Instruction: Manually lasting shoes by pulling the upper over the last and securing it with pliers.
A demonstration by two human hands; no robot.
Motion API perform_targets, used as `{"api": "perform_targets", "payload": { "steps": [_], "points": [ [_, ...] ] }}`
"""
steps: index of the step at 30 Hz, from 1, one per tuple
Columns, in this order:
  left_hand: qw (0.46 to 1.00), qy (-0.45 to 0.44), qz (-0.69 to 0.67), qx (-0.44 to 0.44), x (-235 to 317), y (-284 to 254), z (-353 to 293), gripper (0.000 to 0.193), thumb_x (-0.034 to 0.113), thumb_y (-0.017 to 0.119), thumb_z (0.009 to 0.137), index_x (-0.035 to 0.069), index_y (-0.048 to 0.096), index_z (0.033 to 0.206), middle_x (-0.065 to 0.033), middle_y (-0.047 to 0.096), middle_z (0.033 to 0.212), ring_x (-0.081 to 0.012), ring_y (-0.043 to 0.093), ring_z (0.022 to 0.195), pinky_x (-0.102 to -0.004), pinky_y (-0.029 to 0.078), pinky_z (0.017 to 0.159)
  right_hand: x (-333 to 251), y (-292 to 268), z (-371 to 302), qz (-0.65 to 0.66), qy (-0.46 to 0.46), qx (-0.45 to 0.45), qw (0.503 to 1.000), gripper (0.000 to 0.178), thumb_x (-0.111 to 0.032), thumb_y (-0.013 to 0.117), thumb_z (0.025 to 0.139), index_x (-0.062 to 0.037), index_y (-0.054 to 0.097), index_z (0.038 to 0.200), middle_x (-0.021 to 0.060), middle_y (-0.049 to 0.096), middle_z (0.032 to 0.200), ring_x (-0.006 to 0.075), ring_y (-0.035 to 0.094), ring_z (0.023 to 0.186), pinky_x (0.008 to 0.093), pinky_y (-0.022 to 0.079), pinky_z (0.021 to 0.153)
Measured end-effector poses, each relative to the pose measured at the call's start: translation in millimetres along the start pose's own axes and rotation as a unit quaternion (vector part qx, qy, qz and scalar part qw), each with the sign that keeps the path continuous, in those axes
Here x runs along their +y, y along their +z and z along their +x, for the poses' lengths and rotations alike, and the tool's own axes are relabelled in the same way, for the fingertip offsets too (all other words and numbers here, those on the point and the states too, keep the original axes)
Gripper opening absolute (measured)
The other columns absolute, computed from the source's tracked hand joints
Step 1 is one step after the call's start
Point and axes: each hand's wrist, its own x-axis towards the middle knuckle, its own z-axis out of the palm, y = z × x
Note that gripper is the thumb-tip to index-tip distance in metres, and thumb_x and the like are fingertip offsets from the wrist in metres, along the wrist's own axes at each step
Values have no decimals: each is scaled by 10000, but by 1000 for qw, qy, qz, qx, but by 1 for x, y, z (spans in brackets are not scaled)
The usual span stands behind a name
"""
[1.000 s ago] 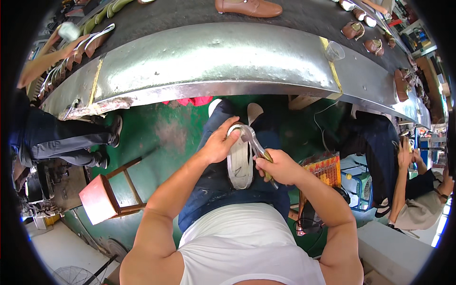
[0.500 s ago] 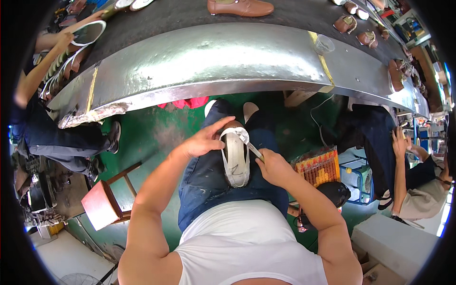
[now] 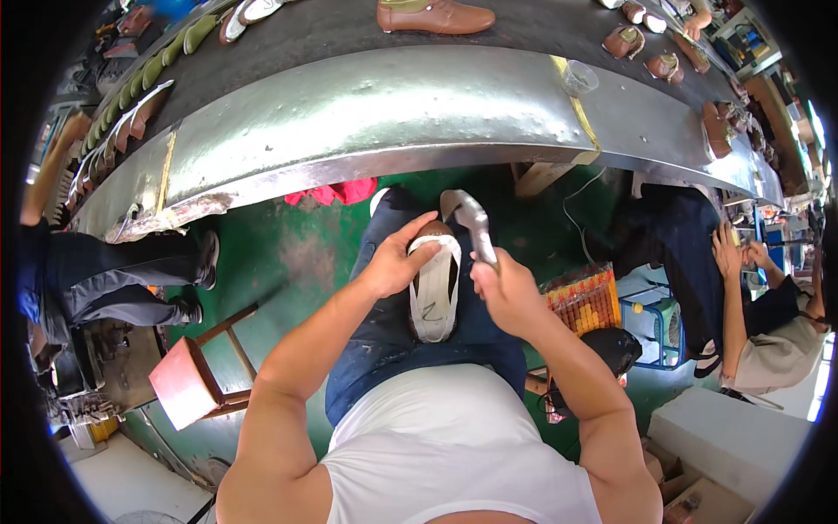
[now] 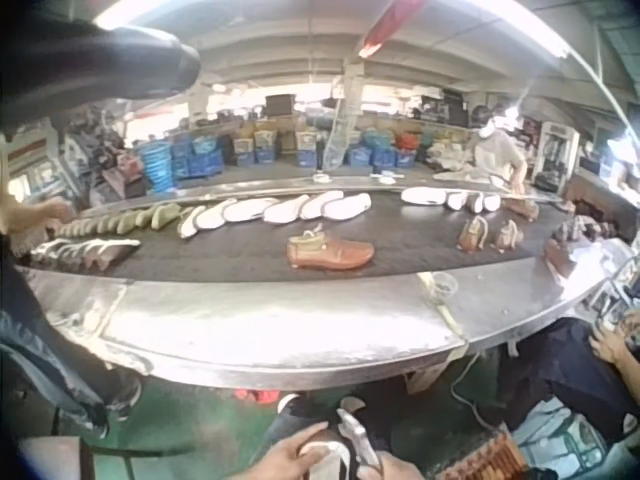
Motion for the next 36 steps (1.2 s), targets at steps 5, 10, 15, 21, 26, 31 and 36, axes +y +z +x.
{"api": "perform_targets", "payload": {
  "steps": [5, 10, 15, 21, 26, 31, 36],
  "points": [
    [988, 16, 154, 13, -48, 18, -21, 630, 171, 617, 920, 61, 368, 1487, -230, 597, 1282, -285, 599, 1182, -366, 456, 1002, 47, -1, 10, -60, 66, 9, 996, 363, -329, 668, 910, 12, 576, 993, 79, 635, 778, 163, 618, 699, 320, 507, 664],
    [991, -96, 88, -18, -45, 11, -33, 559, 31, 512, 938, 26, 377, 1481, -119, 597, 1287, -163, 564, 1151, -325, 437, 1012, 47, 27, 19, -9, 170, 28, 985, 697, -468, 872, 672, 66, 565, 999, 162, 667, 796, 253, 684, 746, 367, 537, 710],
    [990, -75, 14, -121, -21, 0, -39, 599, -62, 441, 888, 62, 415, 1473, -79, 607, 1256, -140, 563, 1138, -311, 460, 985, 87, 36, 16, -4, 139, -34, 990, 545, -306, 790, 724, 64, 570, 1058, 236, 674, 940, 371, 677, 921, 408, 525, 821],
    [939, -210, -184, -200, -26, -15, -22, 629, -54, 526, 828, 70, 447, 1439, -71, 596, 1292, -185, 593, 1166, -359, 490, 984, 90, 11, 29, 133, 166, -123, 969, 252, -66, 699, 784, 5, 557, 980, 51, 617, 791, 133, 608, 674, 297, 513, 611],
    [984, -103, -80, -123, -38, 12, -57, 697, 52, 693, 815, 21, 398, 1446, -82, 558, 1326, -189, 519, 1230, -341, 388, 1073, 62, -9, -6, 28, 218, -57, 974, 180, -189, 626, 916, -24, 572, 967, 75, 630, 743, 148, 629, 660, 315, 509, 597],
    [985, -131, -76, -80, -58, 29, -60, 919, -35, 707, 790, 52, 191, 1545, -122, 468, 1423, -217, 427, 1333, -329, 309, 1138, 32, -30, -33, -188, 44, -253, 948, 305, -139, 585, 904, 35, 577, 1154, 233, 659, 947, 411, 641, 926, 467, 501, 827],
    [991, -100, -65, -54, -70, 47, -62, 939, -55, 677, 795, 30, 125, 1550, -137, 422, 1461, -215, 397, 1359, -317, 287, 1145, 36, -14, -33, -340, -110, -167, 919, 403, -72, 613, 844, 72, 533, 1211, 227, 619, 1041, 408, 613, 988, 438, 521, 826]
  ]
}}
